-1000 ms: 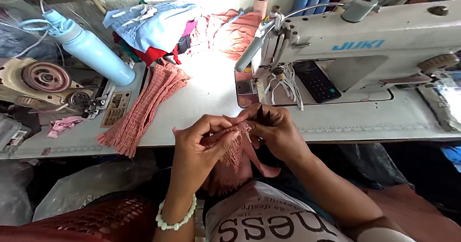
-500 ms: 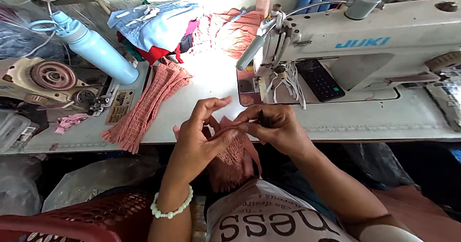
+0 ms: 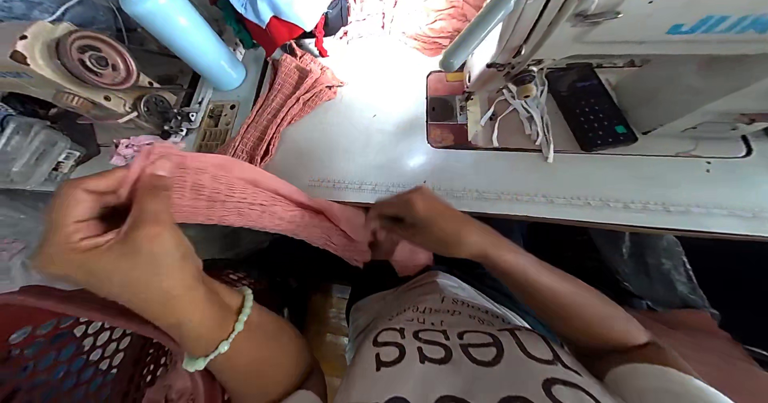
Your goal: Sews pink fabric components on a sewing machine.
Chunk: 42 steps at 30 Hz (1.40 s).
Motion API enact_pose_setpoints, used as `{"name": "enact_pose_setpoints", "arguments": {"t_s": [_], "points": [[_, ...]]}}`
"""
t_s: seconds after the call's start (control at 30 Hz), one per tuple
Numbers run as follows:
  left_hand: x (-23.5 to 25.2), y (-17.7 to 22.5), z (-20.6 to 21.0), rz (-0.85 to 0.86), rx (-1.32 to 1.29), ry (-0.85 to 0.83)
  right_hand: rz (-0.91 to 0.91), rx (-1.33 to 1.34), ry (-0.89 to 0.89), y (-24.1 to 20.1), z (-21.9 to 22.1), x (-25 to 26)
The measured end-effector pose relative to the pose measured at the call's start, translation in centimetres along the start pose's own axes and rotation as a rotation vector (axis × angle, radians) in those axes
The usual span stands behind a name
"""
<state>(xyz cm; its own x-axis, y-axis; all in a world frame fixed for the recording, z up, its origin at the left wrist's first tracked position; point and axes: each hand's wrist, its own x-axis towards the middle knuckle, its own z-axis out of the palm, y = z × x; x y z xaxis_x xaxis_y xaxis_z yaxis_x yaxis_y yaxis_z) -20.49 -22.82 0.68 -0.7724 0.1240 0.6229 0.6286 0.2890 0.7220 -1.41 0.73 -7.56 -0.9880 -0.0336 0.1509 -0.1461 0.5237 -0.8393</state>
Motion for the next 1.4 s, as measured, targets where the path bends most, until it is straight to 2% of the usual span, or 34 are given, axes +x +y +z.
{"name": "enact_pose_setpoints", "arguments": {"t_s": [0.07, 0.13, 0.2, 0.3, 0.37, 0.43, 0.67, 0.77, 1.03, 1.13, 1.3, 1.4], "points": [[0.0, -0.4, -0.1, -0.023, 0.11, 0.103, 0.138, -0.01, -0.297, 2.3, 3.9, 0.3], [-0.2, -0.5, 0.5, -0.017, 0.167, 0.089, 0.235, -0.166, -0.468, 4.0, 8.0, 0.8], [-0.6, -0.3, 1.4, -0.002, 0.21, 0.029, 0.261, -0.358, -0.564, 5.2, 11.7, 0.9], [-1.2, -0.8, 2.1, 0.001, 0.286, -0.045, 0.161, -0.484, -0.658, 6.7, 15.3, 0.5], [-1.4, -1.2, 2.0, -0.02, 0.307, -0.069, 0.064, -0.503, -0.616, 6.8, 15.9, 0.5], [-1.8, -2.0, 1.9, -0.035, 0.285, -0.064, 0.06, -0.469, -0.535, 6.6, 15.5, 0.8], [-2.3, -3.2, 2.7, -0.033, 0.221, -0.087, 0.303, -0.162, -0.217, 7.1, 12.3, 1.2], [-2.3, -3.2, 2.7, -0.04, 0.16, -0.132, 0.341, -0.007, -0.106, 7.3, 10.6, 0.7], [-2.1, -3.1, 3.1, -0.053, 0.026, -0.175, 0.21, 0.05, 0.25, 6.7, 8.6, -2.1], [-1.9, -2.9, 3.2, -0.054, 0.018, -0.175, 0.274, 0.131, 0.25, 6.3, 7.6, -2.7], [-1.7, -2.4, 3.5, -0.051, 0.023, -0.184, 0.435, 0.405, 0.048, 7.0, 7.2, -2.2], [-1.7, -2.2, 3.1, -0.042, 0.022, -0.183, 0.473, 0.466, 0.027, 7.3, 7.4, -2.2]]}}
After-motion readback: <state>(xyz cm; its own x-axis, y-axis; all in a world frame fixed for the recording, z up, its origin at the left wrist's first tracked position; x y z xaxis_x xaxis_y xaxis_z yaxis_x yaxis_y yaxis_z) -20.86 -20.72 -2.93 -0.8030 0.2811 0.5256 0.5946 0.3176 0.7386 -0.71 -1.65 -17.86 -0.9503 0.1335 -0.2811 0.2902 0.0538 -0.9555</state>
